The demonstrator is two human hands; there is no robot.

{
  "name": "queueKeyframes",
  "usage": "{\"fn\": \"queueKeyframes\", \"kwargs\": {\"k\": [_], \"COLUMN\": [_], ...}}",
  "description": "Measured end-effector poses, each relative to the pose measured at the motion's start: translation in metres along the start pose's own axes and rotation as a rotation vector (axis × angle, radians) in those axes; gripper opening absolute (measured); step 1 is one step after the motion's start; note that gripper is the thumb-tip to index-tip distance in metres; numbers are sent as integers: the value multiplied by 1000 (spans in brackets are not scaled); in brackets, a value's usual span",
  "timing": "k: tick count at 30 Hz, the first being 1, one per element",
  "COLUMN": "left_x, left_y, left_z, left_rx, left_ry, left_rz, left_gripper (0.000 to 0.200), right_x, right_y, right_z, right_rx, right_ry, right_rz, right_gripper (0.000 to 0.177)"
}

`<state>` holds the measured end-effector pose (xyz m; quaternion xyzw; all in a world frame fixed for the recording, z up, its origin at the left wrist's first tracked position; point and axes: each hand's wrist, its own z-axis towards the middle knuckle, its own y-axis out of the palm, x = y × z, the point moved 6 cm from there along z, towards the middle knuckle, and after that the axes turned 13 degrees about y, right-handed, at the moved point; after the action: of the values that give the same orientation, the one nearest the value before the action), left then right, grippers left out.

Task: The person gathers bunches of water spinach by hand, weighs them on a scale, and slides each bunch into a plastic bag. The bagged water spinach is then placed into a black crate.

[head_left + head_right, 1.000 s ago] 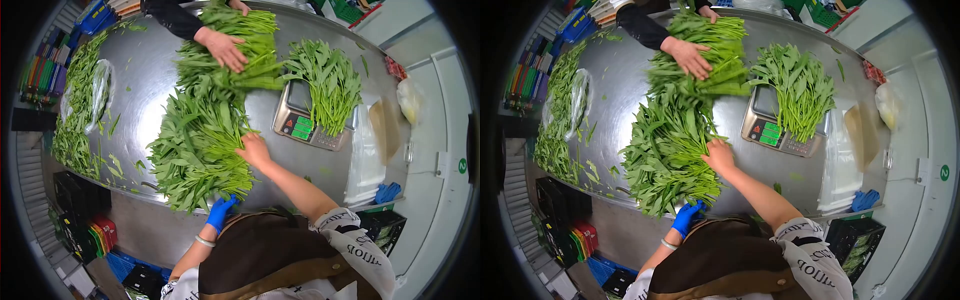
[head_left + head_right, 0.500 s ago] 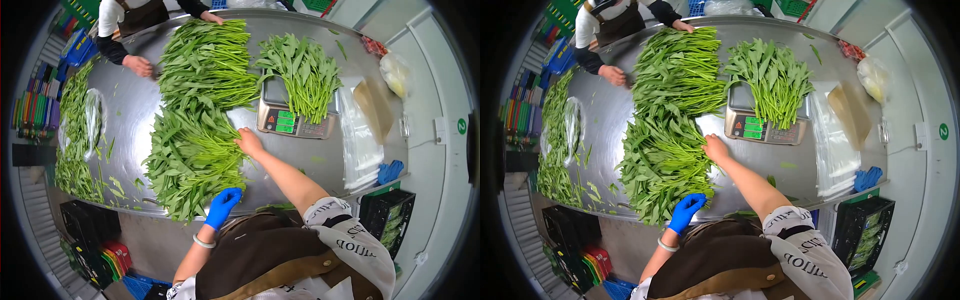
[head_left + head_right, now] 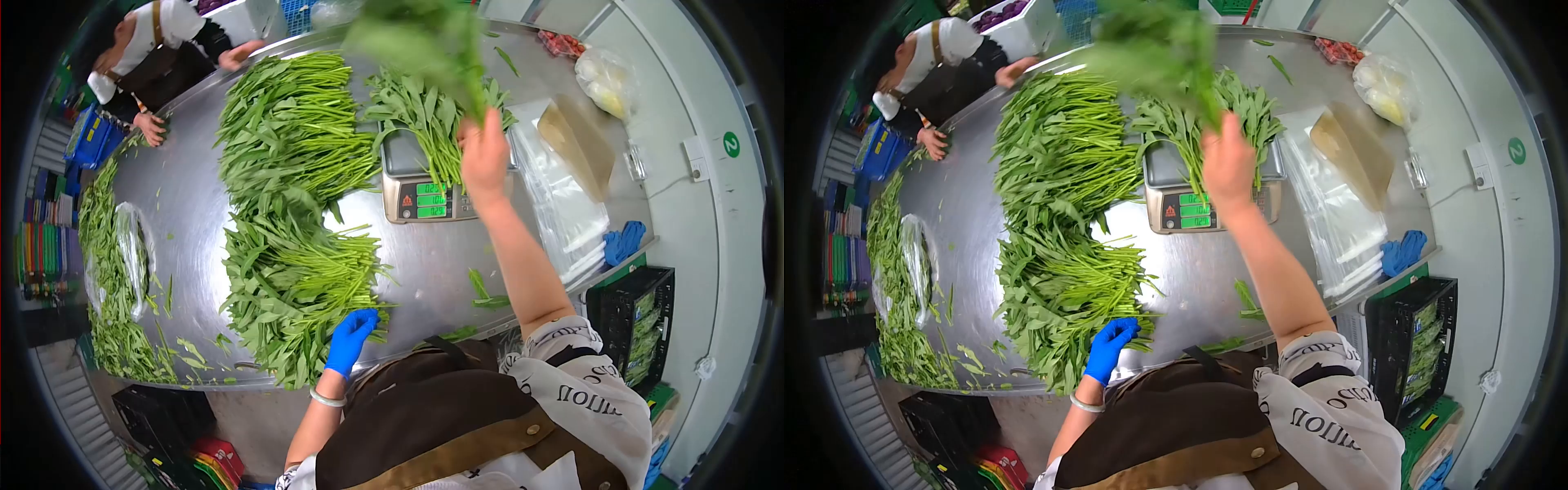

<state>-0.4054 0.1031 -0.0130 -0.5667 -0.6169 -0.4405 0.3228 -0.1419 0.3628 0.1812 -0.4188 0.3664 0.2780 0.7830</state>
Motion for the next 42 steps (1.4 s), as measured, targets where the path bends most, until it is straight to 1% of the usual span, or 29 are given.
{"fn": "queueKeyframes", "kwargs": {"k": [1, 4, 5, 7, 8, 10, 12, 13, 15, 16, 17, 18, 19, 20, 21, 23, 24, 25, 26, 27, 29, 30, 32, 33, 34, 35, 38, 41, 42], "left_x": [3, 34, 46, 74, 88, 127, 160, 161, 158, 150, 136, 110, 107, 107, 104, 102, 106, 113, 121, 131, 159, 168, 178, 180, 180, 173, 141, 117, 111], "left_y": [1, -1, -5, -15, -18, -13, 2, 7, 14, 9, -3, -25, -35, -42, -49, -54, -52, -50, -48, -44, -39, -41, -48, -50, -53, -56, -60, -53, -50], "left_z": [7, 44, 60, 100, 119, 153, 188, 208, 241, 256, 274, 294, 295, 295, 293, 289, 288, 284, 279, 272, 247, 235, 204, 186, 168, 152, 103, 67, 63], "left_rx": [-3, -49, -43, -49, -50, 35, -7, -55, -123, -177, -231, -203, -252, -285, -318, -369, -390, -401, -445, -401, -284, -241, -165, -88, -14, 17, 16, -25, -46], "left_ry": [2, 108, 149, 310, 389, 788, 939, 922, 924, 876, 828, 884, 901, 943, 975, 952, 919, 893, 823, 834, 979, 962, 927, 944, 965, 936, 889, 840, 847], "left_rz": [-13, 113, 164, 421, 551, 998, 1153, 1311, 1613, 1665, 1714, 1803, 1783, 1807, 1837, 1803, 1783, 1765, 1652, 1548, 1286, 1193, 1012, 992, 969, 947, 976, 955, 974], "left_gripper": [25, 23, 23, 27, 29, 44, 60, 72, 78, 76, 73, 65, 63, 64, 65, 70, 71, 73, 78, 76, 62, 56, 44, 37, 30, 28, 25, 22, 24], "right_x": [11, 71, 97, 136, 121, 72, 45, 36, 46, 47, 53, 41, 33, 29, 34, 35, 43, 55, 63, 66, 64, 61, 52, 48, 42, 39, 34, 6, -3], "right_y": [-10, 1, 11, 34, 31, 19, 24, 29, 73, 102, 126, 136, 143, 148, 151, 159, 163, 164, 165, 165, 173, 175, 187, 195, 200, 207, 212, 177, 168], "right_z": [15, 32, 27, 12, 9, -2, -14, -21, -42, -66, -93, -125, -146, -165, -173, -200, -206, -204, -203, -197, -188, -187, -198, -202, -210, -220, -227, -204, -198], "right_rx": [74, 98, 6, -179, -92, 69, 96, 115, -364, -553, -632, -601, -751, -808, -842, -935, -881, -817, -783, -742, -823, -859, -934, -966, -934, -951, -956, -774, -680], "right_ry": [8, 26, -12, -91, -127, -199, -277, -315, -85, -128, -159, -441, -469, -492, -440, -339, -351, -196, -127, -57, -36, -22, -76, -106, -211, -298, -240, -197, -300], "right_rz": [25, -490, -606, -828, -819, -806, -668, -602, -515, -517, -495, -551, -581, -494, -455, -348, -341, -281, -229, -184, -170, -163, -156, -155, -207, -321, -379, -235, -232], "right_gripper": [19, 23, 24, 26, 27, 29, 28, 27, 26, 21, 19, 19, 21, 19, 17, 14, 10, 13, 13, 14, 18, 21, 25, 28, 35, 29, 21, 20, 11]}}
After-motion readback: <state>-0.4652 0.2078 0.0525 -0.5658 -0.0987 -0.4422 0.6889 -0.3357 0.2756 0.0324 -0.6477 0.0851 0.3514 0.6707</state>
